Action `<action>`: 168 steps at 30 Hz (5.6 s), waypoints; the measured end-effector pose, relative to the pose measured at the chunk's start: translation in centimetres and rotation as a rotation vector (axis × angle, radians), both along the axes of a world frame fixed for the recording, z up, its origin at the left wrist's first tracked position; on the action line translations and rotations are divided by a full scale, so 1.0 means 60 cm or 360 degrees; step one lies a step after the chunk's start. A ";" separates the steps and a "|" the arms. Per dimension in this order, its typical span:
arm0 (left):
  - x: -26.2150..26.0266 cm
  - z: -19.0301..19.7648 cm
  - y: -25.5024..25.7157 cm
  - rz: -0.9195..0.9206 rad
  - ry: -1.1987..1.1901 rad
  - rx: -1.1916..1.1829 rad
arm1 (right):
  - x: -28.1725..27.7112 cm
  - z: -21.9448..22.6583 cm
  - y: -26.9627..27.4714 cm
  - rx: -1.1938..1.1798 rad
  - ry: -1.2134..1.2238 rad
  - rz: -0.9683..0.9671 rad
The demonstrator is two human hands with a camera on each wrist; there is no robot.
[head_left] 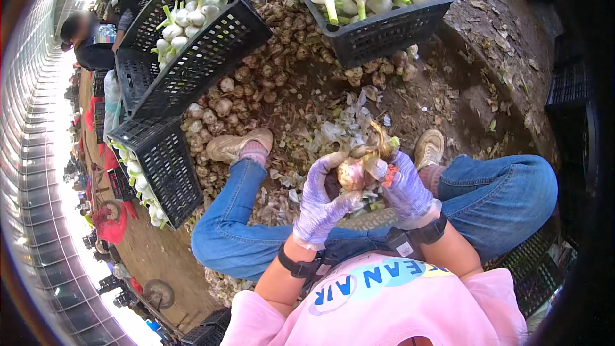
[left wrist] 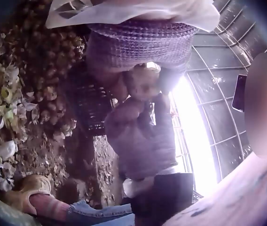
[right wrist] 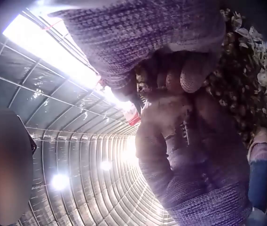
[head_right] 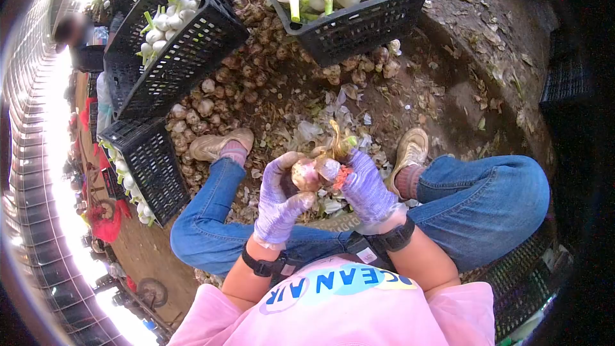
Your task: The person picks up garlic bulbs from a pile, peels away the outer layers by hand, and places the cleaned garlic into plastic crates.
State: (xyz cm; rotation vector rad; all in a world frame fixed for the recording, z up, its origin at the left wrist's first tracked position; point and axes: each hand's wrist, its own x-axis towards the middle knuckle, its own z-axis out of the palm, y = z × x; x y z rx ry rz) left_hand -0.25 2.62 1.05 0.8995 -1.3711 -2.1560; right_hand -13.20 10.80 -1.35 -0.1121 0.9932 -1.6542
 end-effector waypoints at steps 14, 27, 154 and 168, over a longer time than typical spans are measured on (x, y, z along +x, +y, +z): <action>0.016 -0.043 -0.030 0.0112 -0.0140 0.0966 | -0.023 0.000 0.012 0.0003 0.0917 0.0373; -0.005 -0.023 -0.038 0.0069 -0.0123 0.0538 | 0.003 -0.031 0.007 -0.0186 -0.0778 0.0050; 0.007 0.036 -0.023 -0.0284 -0.0297 -0.1555 | -0.008 0.027 0.022 0.0030 0.0029 0.0124; -0.014 0.007 -0.020 0.0040 -0.0409 0.0081 | 0.000 -0.017 0.017 0.0027 0.0410 0.0161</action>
